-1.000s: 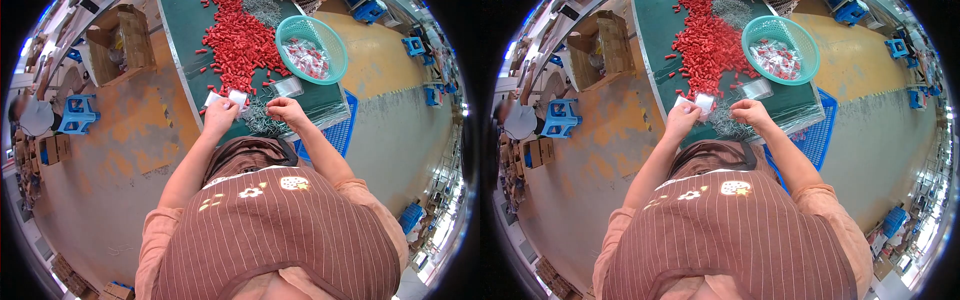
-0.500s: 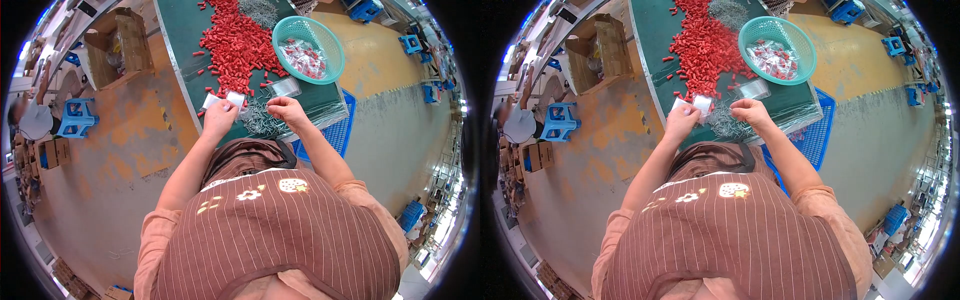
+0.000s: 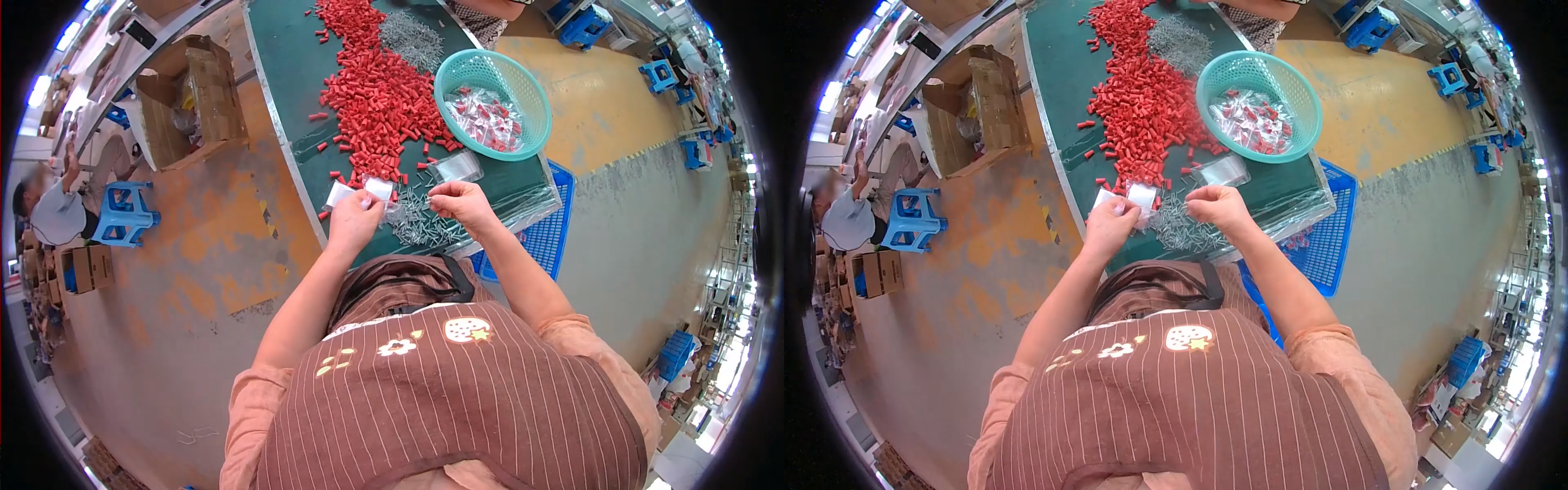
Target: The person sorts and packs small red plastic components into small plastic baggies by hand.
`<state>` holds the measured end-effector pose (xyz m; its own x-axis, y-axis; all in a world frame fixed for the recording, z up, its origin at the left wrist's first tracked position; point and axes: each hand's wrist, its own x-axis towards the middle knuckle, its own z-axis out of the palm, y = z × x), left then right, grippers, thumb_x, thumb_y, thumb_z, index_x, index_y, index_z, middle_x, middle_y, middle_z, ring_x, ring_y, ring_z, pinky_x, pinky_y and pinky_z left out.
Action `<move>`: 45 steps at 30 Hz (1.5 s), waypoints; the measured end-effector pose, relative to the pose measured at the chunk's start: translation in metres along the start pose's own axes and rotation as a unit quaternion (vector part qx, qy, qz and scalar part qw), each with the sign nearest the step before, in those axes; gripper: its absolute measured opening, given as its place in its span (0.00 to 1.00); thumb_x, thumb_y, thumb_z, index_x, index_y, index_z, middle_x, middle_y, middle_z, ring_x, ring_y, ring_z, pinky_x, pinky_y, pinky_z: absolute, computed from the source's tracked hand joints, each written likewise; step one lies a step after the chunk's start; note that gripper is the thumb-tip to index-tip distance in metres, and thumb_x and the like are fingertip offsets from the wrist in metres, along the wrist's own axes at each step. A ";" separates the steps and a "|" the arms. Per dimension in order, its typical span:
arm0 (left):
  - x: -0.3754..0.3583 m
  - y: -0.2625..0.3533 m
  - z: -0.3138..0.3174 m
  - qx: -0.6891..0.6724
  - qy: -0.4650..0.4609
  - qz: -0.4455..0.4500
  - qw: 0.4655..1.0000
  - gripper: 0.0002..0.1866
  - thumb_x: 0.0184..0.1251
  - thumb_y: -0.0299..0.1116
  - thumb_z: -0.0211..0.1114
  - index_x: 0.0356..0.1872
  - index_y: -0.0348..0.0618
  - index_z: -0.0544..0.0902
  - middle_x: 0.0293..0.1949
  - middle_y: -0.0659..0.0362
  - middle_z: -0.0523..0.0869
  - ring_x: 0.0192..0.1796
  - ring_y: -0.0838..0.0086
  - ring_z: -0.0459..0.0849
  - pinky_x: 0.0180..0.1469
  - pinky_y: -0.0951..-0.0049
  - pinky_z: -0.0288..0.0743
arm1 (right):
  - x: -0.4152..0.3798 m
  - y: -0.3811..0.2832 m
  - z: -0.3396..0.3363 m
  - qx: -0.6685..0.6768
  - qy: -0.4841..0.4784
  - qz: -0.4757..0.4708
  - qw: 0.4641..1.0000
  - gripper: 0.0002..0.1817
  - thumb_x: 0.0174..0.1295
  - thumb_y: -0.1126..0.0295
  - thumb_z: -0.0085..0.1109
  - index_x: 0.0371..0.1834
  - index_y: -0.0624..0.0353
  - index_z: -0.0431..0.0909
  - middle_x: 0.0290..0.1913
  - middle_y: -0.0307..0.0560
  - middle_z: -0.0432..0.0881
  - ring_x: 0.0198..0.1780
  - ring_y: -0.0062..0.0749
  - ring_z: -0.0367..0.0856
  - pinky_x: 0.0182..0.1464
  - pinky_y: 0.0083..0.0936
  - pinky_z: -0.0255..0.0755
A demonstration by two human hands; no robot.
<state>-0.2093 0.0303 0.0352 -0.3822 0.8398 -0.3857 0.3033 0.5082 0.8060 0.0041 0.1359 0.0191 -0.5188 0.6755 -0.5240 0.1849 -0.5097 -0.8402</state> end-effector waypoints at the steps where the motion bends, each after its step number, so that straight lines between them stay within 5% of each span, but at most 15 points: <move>1: 0.004 -0.007 0.004 -0.011 -0.003 0.007 1.000 0.08 0.58 0.33 0.65 0.31 0.38 0.85 0.26 0.59 0.87 0.30 0.79 0.83 0.35 0.75 0.76 | -0.003 -0.004 0.003 0.009 -0.005 -0.010 1.000 0.09 0.58 0.76 0.64 0.42 0.65 0.82 0.34 0.42 0.84 0.35 0.21 0.81 0.38 0.15 0.74; 3: 0.005 -0.002 0.006 0.009 -0.001 0.020 1.000 0.09 0.57 0.34 0.67 0.29 0.38 0.83 0.24 0.58 0.86 0.28 0.78 0.83 0.34 0.74 0.76 | -0.014 -0.022 0.016 0.004 -0.007 -0.029 1.000 0.09 0.59 0.76 0.64 0.42 0.65 0.81 0.35 0.41 0.84 0.36 0.20 0.81 0.39 0.16 0.75; 7: -0.002 0.016 0.013 0.018 0.025 0.052 0.998 0.11 0.54 0.36 0.67 0.29 0.38 0.84 0.27 0.45 0.84 0.34 0.53 0.85 0.38 0.60 0.77 | -0.026 -0.041 0.043 -0.107 -0.021 -0.154 0.982 0.07 0.59 0.77 0.61 0.39 0.65 0.82 0.36 0.39 0.84 0.39 0.17 0.79 0.42 0.18 0.74; 10: -0.002 0.021 0.015 0.039 0.028 0.091 0.995 0.12 0.56 0.38 0.67 0.30 0.37 0.83 0.24 0.52 0.85 0.28 0.70 0.83 0.34 0.69 0.75 | -0.027 -0.043 0.053 -0.307 0.028 -0.313 0.898 0.06 0.56 0.76 0.62 0.36 0.60 0.83 0.34 0.49 0.82 0.36 0.37 0.83 0.41 0.28 0.76; 11: -0.002 0.023 0.015 0.033 0.023 0.086 0.996 0.13 0.55 0.39 0.67 0.31 0.38 0.83 0.25 0.50 0.85 0.28 0.67 0.83 0.36 0.68 0.75 | -0.028 -0.047 0.055 -0.381 0.044 -0.347 0.856 0.05 0.54 0.75 0.61 0.34 0.58 0.83 0.34 0.53 0.80 0.37 0.48 0.81 0.40 0.35 0.75; 14: -0.002 0.025 0.016 0.019 0.009 0.063 0.998 0.13 0.55 0.39 0.67 0.31 0.38 0.83 0.26 0.50 0.85 0.29 0.67 0.83 0.36 0.68 0.75 | -0.027 -0.049 0.054 -0.450 0.014 -0.365 0.815 0.06 0.54 0.76 0.59 0.35 0.58 0.82 0.35 0.52 0.80 0.39 0.49 0.80 0.42 0.38 0.74; 21: -0.001 0.019 0.015 -0.031 -0.006 0.009 0.999 0.11 0.53 0.36 0.65 0.29 0.38 0.84 0.24 0.51 0.85 0.29 0.65 0.85 0.36 0.66 0.76 | -0.028 -0.062 0.044 -0.390 0.022 -0.308 0.867 0.08 0.52 0.77 0.58 0.36 0.58 0.82 0.38 0.50 0.80 0.43 0.48 0.79 0.46 0.38 0.74; 24: 0.005 0.012 0.015 -0.069 -0.006 -0.007 0.998 0.12 0.53 0.36 0.65 0.30 0.37 0.84 0.24 0.51 0.85 0.29 0.66 0.84 0.35 0.66 0.76 | -0.026 -0.060 0.045 -0.428 -0.005 -0.435 0.792 0.06 0.52 0.76 0.59 0.33 0.59 0.82 0.39 0.48 0.80 0.44 0.46 0.79 0.47 0.37 0.74; 27: 0.007 0.011 0.016 -0.097 -0.026 -0.024 0.995 0.11 0.55 0.36 0.66 0.31 0.37 0.84 0.25 0.54 0.85 0.29 0.71 0.82 0.34 0.70 0.75 | -0.026 -0.052 0.052 -0.534 0.006 -0.441 0.721 0.03 0.52 0.75 0.61 0.30 0.59 0.81 0.39 0.45 0.80 0.45 0.44 0.78 0.48 0.36 0.74; 29: 0.007 0.009 0.016 -0.061 -0.025 -0.014 0.998 0.10 0.57 0.34 0.67 0.31 0.37 0.83 0.25 0.61 0.84 0.28 0.81 0.78 0.32 0.76 0.72 | -0.027 -0.050 0.058 -0.513 -0.019 -0.443 0.735 0.03 0.51 0.74 0.61 0.29 0.59 0.80 0.39 0.45 0.80 0.45 0.43 0.78 0.48 0.35 0.74; 30: 0.006 0.008 0.016 -0.039 -0.012 -0.005 0.999 0.10 0.56 0.35 0.65 0.31 0.37 0.84 0.25 0.58 0.84 0.28 0.77 0.80 0.32 0.73 0.73 | -0.028 -0.049 0.060 -0.502 -0.032 -0.443 0.742 0.03 0.51 0.74 0.62 0.28 0.59 0.80 0.39 0.44 0.81 0.44 0.43 0.78 0.48 0.34 0.74; 34: 0.010 -0.012 0.014 -0.045 0.013 -0.010 0.999 0.10 0.56 0.35 0.62 0.29 0.37 0.84 0.23 0.54 0.85 0.26 0.71 0.83 0.32 0.68 0.74 | 0.002 -0.034 0.043 -0.379 -0.012 -0.301 0.875 0.05 0.55 0.72 0.61 0.34 0.59 0.80 0.38 0.48 0.81 0.43 0.45 0.80 0.49 0.36 0.74; 39: 0.004 -0.003 -0.001 -0.092 0.029 -0.048 0.994 0.09 0.57 0.33 0.63 0.30 0.37 0.83 0.24 0.57 0.85 0.25 0.76 0.81 0.31 0.72 0.74 | 0.071 -0.001 0.031 -0.516 0.073 -0.200 0.830 0.12 0.59 0.64 0.58 0.41 0.60 0.78 0.39 0.58 0.80 0.46 0.53 0.80 0.48 0.42 0.75; 45: 0.003 -0.014 0.000 -0.146 0.036 -0.055 0.987 0.09 0.58 0.32 0.64 0.33 0.36 0.83 0.25 0.59 0.85 0.27 0.79 0.81 0.32 0.74 0.75 | 0.100 0.025 0.043 -0.609 0.064 -0.177 0.770 0.10 0.58 0.70 0.55 0.41 0.61 0.74 0.41 0.61 0.79 0.44 0.58 0.81 0.47 0.48 0.76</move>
<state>-0.2147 0.0261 0.0225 -0.4627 0.7616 -0.4537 -0.0046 0.5098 0.8603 -0.0794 0.1677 -0.0487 -0.6448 0.7439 -0.1757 0.7371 0.5444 -0.4005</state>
